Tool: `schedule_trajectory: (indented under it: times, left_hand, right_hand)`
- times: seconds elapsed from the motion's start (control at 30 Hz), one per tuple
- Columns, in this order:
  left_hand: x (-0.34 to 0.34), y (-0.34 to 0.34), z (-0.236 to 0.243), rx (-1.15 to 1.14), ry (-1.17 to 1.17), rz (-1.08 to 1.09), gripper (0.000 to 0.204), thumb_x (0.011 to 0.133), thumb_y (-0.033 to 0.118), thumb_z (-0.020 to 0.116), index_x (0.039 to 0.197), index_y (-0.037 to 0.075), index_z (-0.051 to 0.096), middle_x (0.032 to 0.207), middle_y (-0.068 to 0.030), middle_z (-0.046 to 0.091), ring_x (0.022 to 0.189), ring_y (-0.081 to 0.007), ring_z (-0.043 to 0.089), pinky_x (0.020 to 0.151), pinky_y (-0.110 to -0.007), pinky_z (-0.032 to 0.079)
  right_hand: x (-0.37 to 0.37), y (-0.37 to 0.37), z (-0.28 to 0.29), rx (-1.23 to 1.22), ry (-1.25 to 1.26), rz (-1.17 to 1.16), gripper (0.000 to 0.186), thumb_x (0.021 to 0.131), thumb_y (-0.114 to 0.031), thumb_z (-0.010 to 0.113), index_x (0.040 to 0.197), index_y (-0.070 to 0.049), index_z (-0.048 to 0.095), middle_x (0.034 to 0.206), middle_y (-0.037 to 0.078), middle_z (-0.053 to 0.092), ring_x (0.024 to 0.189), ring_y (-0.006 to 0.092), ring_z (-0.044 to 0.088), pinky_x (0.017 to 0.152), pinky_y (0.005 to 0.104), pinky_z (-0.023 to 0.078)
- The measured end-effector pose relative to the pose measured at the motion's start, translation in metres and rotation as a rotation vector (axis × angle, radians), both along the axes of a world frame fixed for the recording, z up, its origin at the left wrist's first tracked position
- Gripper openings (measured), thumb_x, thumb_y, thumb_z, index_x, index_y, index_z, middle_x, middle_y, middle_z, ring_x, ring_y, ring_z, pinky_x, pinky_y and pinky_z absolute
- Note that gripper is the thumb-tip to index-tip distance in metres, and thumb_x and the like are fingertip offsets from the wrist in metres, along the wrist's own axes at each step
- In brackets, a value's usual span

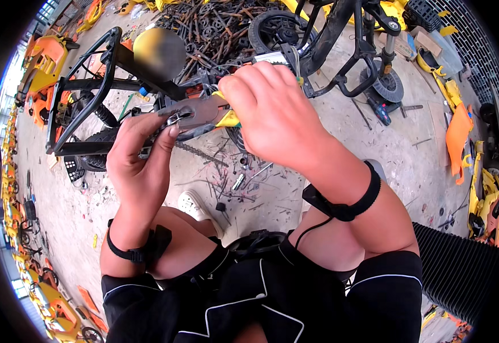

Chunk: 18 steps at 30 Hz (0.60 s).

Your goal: The person uses pliers to cut wires on a motorcycle frame and then joins links of a metal chain by hand while sitting on the floor.

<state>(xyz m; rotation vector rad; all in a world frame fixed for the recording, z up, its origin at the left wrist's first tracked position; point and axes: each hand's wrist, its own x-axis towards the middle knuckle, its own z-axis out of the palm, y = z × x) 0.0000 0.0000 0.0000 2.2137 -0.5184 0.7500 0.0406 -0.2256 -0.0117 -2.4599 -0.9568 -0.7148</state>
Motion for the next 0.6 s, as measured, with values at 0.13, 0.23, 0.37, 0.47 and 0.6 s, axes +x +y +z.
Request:
schedule_trajectory:
  times: [0.13,0.23,0.37,0.47,0.6]
  left_hand:
    - [0.002,0.001,-0.001,0.011,-0.007,0.000,0.019,0.080,0.001,0.079,0.097,0.002,0.070,0.092,-0.0094,0.071,0.082,-0.0225,0.065,0.076,-0.031,0.049]
    - [0.004,-0.001,0.000,0.026,-0.049,0.008,0.019,0.078,0.003,0.080,0.094,0.005,0.071,0.090,-0.0079,0.072,0.079,-0.0241,0.065,0.074,-0.033,0.047]
    - [0.006,-0.002,-0.001,0.052,-0.091,0.001,0.021,0.078,0.004,0.080,0.097,0.006,0.072,0.091,-0.0070,0.072,0.079,-0.0234,0.065,0.074,-0.033,0.046]
    - [0.008,-0.001,0.000,0.055,-0.116,0.009,0.024,0.077,0.003,0.080,0.100,0.007,0.072,0.092,-0.0065,0.071,0.079,-0.0225,0.064,0.074,-0.033,0.045]
    - [0.011,0.001,0.000,0.125,-0.225,-0.005,0.028,0.075,0.002,0.080,0.102,0.009,0.073,0.092,-0.0035,0.071,0.077,-0.0195,0.062,0.072,-0.031,0.043]
  right_hand:
    - [0.002,0.001,-0.003,0.029,-0.074,-0.009,0.039,0.077,-0.002,0.061,0.116,-0.003,0.059,0.109,0.013,0.061,0.107,0.0321,0.058,0.095,0.0426,0.043]
    - [0.000,0.006,-0.006,0.043,-0.097,-0.047,0.044,0.076,-0.002,0.063,0.120,-0.002,0.059,0.113,0.012,0.062,0.111,0.0318,0.057,0.096,0.0426,0.043]
    - [-0.007,0.006,0.000,0.014,-0.001,-0.093,0.052,0.075,-0.004,0.067,0.126,-0.002,0.057,0.121,0.012,0.062,0.115,0.0331,0.055,0.096,0.0426,0.044]
    - [-0.010,0.004,-0.003,0.148,0.211,-0.038,0.052,0.079,-0.005,0.068,0.129,-0.002,0.055,0.123,0.015,0.061,0.115,0.0345,0.056,0.094,0.0416,0.046]
    - [-0.014,-0.001,-0.020,0.541,0.829,0.057,0.045,0.089,-0.005,0.063,0.133,-0.002,0.051,0.117,0.019,0.063,0.104,0.0321,0.063,0.088,0.0398,0.050]
